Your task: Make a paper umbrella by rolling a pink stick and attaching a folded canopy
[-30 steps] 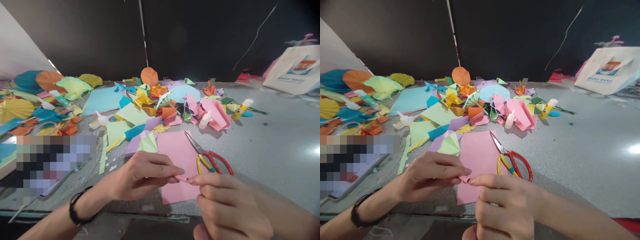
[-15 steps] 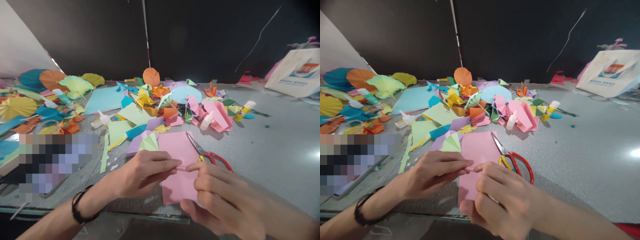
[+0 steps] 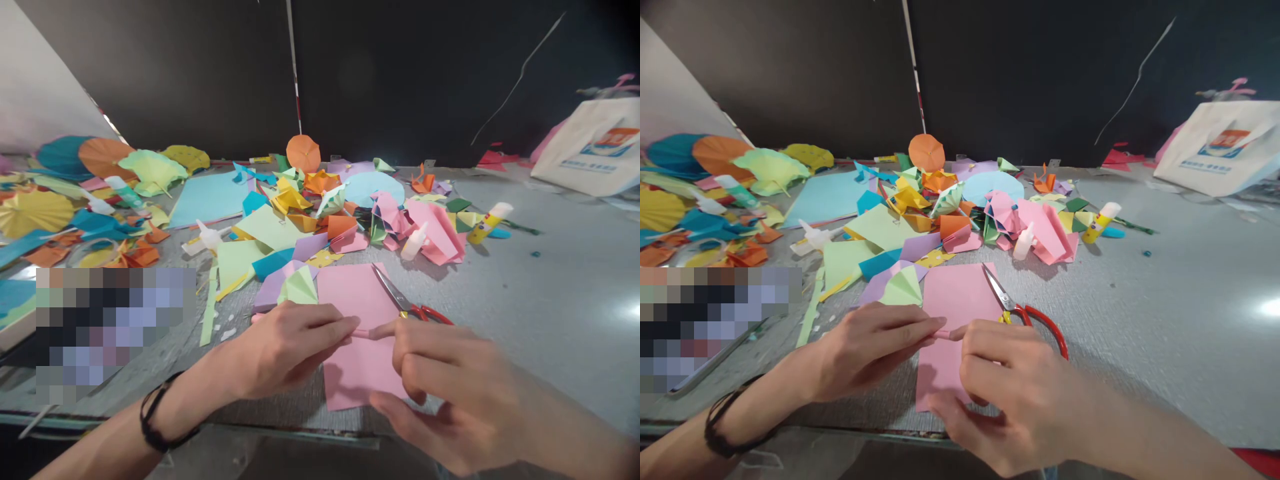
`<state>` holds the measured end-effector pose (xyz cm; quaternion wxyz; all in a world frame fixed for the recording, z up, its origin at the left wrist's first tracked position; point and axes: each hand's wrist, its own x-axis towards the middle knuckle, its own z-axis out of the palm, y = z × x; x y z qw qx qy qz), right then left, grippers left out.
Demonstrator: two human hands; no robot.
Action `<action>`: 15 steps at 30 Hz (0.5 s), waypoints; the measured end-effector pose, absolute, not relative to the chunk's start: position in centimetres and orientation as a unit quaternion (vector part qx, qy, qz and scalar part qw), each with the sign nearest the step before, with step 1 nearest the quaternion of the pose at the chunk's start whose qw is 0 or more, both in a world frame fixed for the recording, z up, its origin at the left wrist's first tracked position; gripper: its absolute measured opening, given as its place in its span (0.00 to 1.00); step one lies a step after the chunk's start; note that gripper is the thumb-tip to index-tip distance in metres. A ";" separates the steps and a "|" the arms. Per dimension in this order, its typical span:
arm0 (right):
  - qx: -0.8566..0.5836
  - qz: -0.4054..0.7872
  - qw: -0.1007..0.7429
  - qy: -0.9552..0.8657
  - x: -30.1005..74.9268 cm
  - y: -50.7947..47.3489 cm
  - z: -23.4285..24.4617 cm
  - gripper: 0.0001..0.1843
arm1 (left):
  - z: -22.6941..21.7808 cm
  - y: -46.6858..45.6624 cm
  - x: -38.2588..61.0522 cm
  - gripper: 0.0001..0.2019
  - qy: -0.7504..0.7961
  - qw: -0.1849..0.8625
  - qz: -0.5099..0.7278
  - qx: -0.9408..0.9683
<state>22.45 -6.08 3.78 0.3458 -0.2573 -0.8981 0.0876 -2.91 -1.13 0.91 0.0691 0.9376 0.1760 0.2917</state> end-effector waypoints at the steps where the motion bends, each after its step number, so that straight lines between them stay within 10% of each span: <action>1: -0.263 0.102 0.346 -0.895 22.5 -6.0 3.8 0.17 | 1.0 -1.2 -2.9 0.15 0.174 0.051 0.288 0.940; 10: -0.297 0.332 0.398 -0.802 22.9 -4.6 3.1 0.20 | 2.6 -2.0 -2.4 0.15 0.164 -0.046 0.229 0.958; 15: -0.300 0.308 0.456 -0.779 23.0 -4.1 3.0 0.13 | 2.3 -1.5 -2.2 0.15 0.187 0.123 0.300 0.927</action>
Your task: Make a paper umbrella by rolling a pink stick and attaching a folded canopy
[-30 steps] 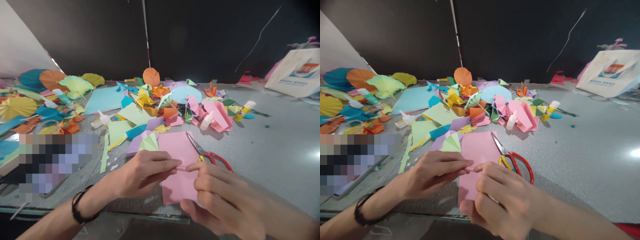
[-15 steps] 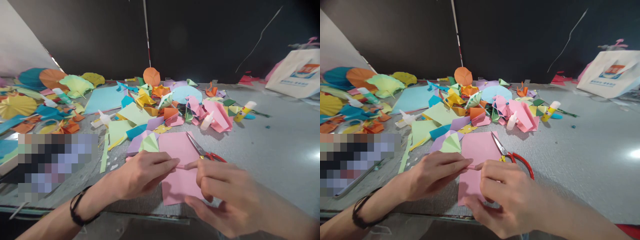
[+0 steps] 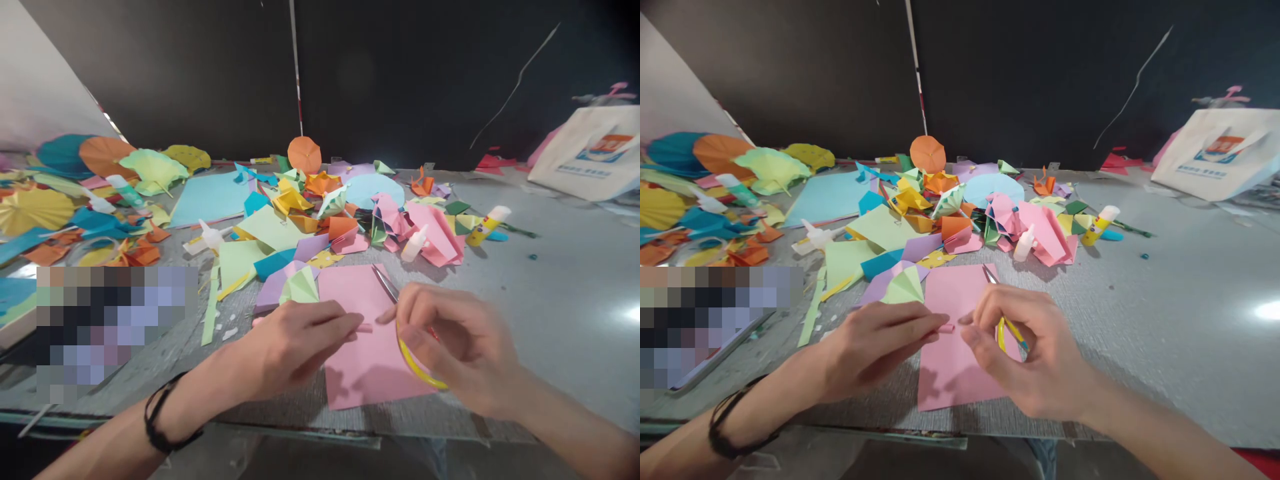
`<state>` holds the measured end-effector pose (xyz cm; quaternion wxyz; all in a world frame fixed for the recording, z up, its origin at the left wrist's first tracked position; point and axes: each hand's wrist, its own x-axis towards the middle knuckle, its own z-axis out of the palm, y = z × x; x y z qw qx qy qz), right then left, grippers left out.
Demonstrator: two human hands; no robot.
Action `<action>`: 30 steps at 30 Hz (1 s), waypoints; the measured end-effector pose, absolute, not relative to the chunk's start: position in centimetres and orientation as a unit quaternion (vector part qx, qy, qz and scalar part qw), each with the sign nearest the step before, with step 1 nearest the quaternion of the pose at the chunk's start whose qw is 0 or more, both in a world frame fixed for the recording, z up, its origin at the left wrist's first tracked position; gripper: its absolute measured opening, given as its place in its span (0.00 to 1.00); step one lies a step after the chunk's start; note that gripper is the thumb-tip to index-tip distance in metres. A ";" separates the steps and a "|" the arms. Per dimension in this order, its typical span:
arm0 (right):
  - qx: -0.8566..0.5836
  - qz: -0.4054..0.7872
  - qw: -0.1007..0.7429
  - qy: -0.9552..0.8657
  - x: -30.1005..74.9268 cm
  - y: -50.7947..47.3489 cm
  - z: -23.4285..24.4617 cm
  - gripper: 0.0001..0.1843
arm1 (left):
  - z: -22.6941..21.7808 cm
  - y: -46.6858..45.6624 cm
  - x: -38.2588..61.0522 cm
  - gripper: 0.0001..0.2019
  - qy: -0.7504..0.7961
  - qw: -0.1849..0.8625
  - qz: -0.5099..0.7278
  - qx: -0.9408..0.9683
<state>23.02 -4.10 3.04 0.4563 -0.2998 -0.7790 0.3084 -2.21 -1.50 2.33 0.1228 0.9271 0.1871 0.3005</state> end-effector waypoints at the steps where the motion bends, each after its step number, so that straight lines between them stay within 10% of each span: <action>1: -0.294 0.261 0.473 -0.788 23.0 -4.1 3.0 0.08 | 2.3 -1.4 -2.1 0.13 0.192 0.199 0.328 0.903; 8: -0.267 0.195 0.421 -0.845 22.2 -3.9 2.1 0.13 | 2.4 -0.8 -1.2 0.13 0.249 0.686 0.248 0.638; 30: -0.398 0.381 0.409 -0.728 21.3 -2.8 -0.2 0.10 | 1.5 0.3 -1.7 0.18 0.272 0.703 0.197 0.627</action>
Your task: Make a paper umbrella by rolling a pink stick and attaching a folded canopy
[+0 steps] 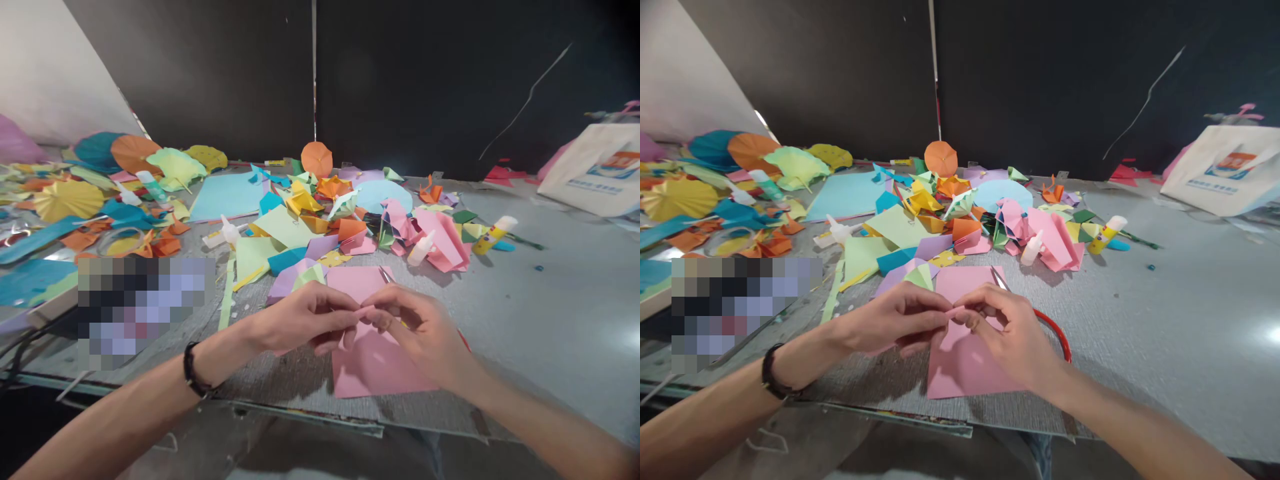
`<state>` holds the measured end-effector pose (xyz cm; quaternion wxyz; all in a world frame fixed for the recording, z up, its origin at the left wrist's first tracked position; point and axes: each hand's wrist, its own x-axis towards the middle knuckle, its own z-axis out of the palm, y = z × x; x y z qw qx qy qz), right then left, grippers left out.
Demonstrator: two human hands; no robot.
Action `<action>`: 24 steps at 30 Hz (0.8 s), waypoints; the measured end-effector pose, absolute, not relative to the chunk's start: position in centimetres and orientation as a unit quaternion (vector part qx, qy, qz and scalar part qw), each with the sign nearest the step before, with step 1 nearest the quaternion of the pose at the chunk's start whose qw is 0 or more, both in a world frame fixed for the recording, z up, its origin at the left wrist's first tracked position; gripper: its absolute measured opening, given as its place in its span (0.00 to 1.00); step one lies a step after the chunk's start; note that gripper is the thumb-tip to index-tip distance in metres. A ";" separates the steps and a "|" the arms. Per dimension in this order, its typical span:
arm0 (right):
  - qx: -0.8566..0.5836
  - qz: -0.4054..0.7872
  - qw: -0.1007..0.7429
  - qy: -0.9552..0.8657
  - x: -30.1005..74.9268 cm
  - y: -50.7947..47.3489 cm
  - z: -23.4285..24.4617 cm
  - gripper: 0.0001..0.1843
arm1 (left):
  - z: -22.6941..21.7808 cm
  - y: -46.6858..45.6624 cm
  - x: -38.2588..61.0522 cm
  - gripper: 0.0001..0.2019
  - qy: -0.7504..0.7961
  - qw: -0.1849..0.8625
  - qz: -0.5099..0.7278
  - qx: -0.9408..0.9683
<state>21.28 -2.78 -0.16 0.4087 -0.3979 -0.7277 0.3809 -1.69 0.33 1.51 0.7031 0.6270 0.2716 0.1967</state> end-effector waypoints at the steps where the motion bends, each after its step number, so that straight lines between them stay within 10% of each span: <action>1: -0.399 0.380 0.426 -0.718 21.3 -2.7 -0.3 0.10 | 1.7 0.3 -1.5 0.17 0.269 0.715 0.230 0.603; 10: -0.252 0.161 0.457 -0.837 20.6 -3.8 -1.1 0.14 | 4.1 0.5 2.3 0.19 0.306 0.732 0.518 0.320; 24: -0.196 0.168 0.466 -0.846 20.7 -5.3 -2.1 0.13 | 2.4 0.2 5.2 0.17 0.276 0.756 0.549 0.227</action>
